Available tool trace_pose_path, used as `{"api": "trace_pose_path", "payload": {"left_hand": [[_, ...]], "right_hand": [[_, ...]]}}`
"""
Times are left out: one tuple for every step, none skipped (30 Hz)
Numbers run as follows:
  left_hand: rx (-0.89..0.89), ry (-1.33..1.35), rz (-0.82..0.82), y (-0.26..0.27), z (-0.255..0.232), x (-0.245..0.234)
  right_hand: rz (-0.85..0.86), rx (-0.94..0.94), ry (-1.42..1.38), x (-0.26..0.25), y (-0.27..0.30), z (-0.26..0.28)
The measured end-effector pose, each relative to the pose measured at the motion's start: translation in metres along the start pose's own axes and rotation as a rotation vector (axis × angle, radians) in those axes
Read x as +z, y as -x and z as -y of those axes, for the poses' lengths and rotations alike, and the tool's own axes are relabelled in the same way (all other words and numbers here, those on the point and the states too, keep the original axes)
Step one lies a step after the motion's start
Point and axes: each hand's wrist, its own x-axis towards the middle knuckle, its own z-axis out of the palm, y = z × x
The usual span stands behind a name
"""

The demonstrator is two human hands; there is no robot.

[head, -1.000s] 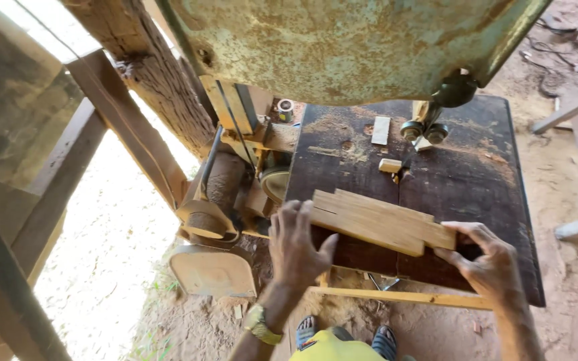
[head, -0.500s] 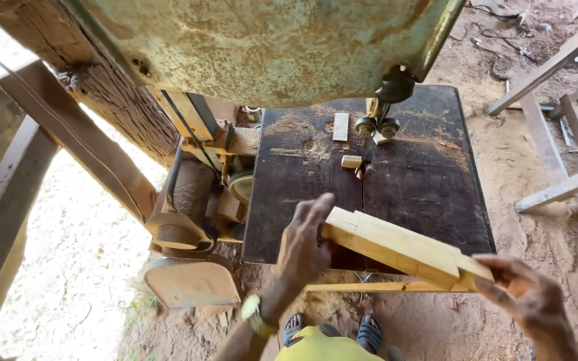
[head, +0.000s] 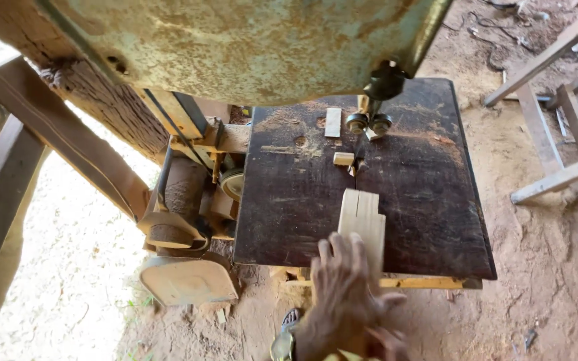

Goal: Cutting a piece of wood along marked lines using a bandsaw.

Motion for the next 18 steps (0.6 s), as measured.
{"api": "trace_pose_path", "payload": {"left_hand": [[0.002, -0.085, -0.001, -0.008, 0.003, 0.0], [0.01, -0.088, 0.007, -0.008, 0.013, 0.0], [0.055, -0.051, 0.013, -0.01, 0.023, -0.001], [0.101, -0.014, 0.019, -0.013, 0.034, -0.003], [0.104, -0.015, 0.015, -0.022, 0.05, -0.013], [0.154, -0.039, 0.029, -0.031, 0.067, -0.024], [0.188, -0.056, 0.056, -0.03, 0.082, -0.031], [0.176, -0.049, 0.065, -0.036, 0.096, -0.031], [0.27, 0.015, 0.01, -0.045, 0.113, -0.034], [0.363, 0.079, -0.046, -0.055, 0.129, -0.038], [0.367, 0.074, -0.052, -0.059, 0.124, -0.042], [0.29, -0.055, 0.018, -0.065, 0.119, -0.047], [0.207, -0.173, 0.096, -0.066, 0.114, -0.048], [0.207, -0.166, 0.099, -0.067, 0.118, -0.043], [0.273, -0.165, 0.049, -0.07, 0.123, -0.036], [0.339, -0.165, -0.002, -0.073, 0.127, -0.029], [0.331, -0.156, 0.01, -0.081, 0.133, -0.027], [0.358, -0.182, 0.007, -0.088, 0.138, -0.025]], "right_hand": [[0.037, 0.057, -0.068, 0.013, -0.012, 0.033], [0.03, 0.06, -0.077, 0.019, -0.002, 0.056], [-0.165, -0.368, 0.294, 0.024, 0.005, 0.081], [-0.369, -0.79, 0.668, 0.029, 0.011, 0.106], [-0.373, -0.794, 0.669, 0.01, 0.004, 0.134], [-0.551, -0.727, 0.528, -0.009, -0.003, 0.161], [-0.709, -0.635, 0.385, -0.028, -0.002, 0.186], [-0.698, -0.623, 0.389, -0.051, -0.027, 0.175], [-0.588, -0.606, 0.503, -0.072, -0.055, 0.165], [-0.475, -0.586, 0.613, -0.094, -0.083, 0.156], [-0.479, -0.593, 0.612, -0.095, -0.104, 0.153], [-0.43, -0.649, 0.637, -0.096, -0.125, 0.15], [-0.376, -0.691, 0.668, -0.097, -0.142, 0.145], [-0.374, -0.684, 0.672, -0.094, -0.142, 0.154], [-0.378, -0.715, 0.606, -0.093, -0.146, 0.162], [-0.382, -0.744, 0.54, -0.092, -0.149, 0.17], [-0.373, -0.73, 0.542, -0.093, -0.157, 0.166], [-0.36, -0.744, 0.569, -0.094, -0.165, 0.162]]}}
